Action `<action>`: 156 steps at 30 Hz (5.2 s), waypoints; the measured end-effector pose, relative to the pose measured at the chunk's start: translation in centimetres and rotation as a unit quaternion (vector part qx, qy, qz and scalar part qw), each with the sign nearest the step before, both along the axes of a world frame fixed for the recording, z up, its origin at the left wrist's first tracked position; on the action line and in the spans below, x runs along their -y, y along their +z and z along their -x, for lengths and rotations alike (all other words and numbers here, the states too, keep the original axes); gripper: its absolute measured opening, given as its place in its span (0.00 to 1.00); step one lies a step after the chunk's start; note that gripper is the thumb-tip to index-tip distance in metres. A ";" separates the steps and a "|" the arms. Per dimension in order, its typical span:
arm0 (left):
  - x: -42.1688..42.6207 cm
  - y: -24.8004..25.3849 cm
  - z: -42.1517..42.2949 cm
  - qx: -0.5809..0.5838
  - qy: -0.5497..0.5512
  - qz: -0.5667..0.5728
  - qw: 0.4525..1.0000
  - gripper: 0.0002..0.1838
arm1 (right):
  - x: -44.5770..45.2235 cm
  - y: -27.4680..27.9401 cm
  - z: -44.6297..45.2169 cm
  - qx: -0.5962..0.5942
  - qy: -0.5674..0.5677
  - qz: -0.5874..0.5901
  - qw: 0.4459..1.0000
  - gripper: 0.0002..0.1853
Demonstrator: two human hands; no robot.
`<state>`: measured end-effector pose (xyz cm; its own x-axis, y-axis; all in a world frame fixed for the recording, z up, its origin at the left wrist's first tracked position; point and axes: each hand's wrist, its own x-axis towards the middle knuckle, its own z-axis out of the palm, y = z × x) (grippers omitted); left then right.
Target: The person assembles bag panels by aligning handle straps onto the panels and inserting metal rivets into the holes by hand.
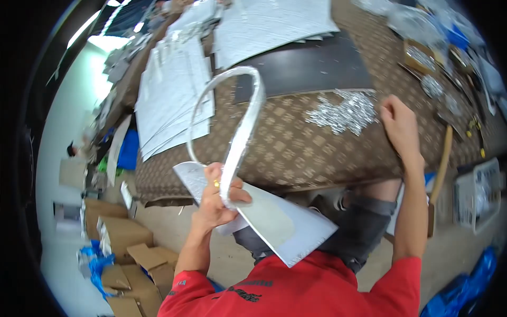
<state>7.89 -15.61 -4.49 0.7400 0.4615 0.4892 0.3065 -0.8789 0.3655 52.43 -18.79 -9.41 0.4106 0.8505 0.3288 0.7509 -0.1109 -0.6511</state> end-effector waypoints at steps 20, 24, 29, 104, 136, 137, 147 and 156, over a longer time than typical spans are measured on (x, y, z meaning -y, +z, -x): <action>2.1 0.6 1.3 0.027 -0.044 -0.038 0.998 0.11 | 4.1 2.5 19.3 -0.618 0.373 0.237 0.651 0.04; 2.2 0.4 1.9 0.032 -0.035 -0.072 0.996 0.12 | 3.8 1.3 21.5 -0.601 0.429 0.229 0.635 0.05; 1.9 0.0 2.4 0.039 -0.049 -0.089 0.994 0.12 | 3.5 1.5 22.2 -0.586 0.448 0.247 0.628 0.06; 3.5 -3.9 -0.8 0.340 0.289 0.369 0.816 0.12 | -1.3 1.6 27.8 -0.304 0.222 0.012 0.926 0.14; -0.3 -2.8 1.1 0.491 0.214 0.519 0.666 0.29 | -2.1 -0.4 6.5 0.181 0.103 0.056 0.976 0.09; -0.4 -2.7 0.9 0.493 0.225 0.493 0.681 0.31 | -2.3 -0.7 6.4 0.191 0.084 0.066 0.976 0.10; -2.0 -6.5 2.0 0.425 0.313 0.506 0.683 0.19 | -2.4 -0.3 5.8 0.084 -0.008 -0.055 0.995 0.12; -1.2 -4.9 1.6 0.408 0.321 0.513 0.684 0.24 | -3.6 2.3 8.0 -0.410 0.059 -0.086 0.906 0.07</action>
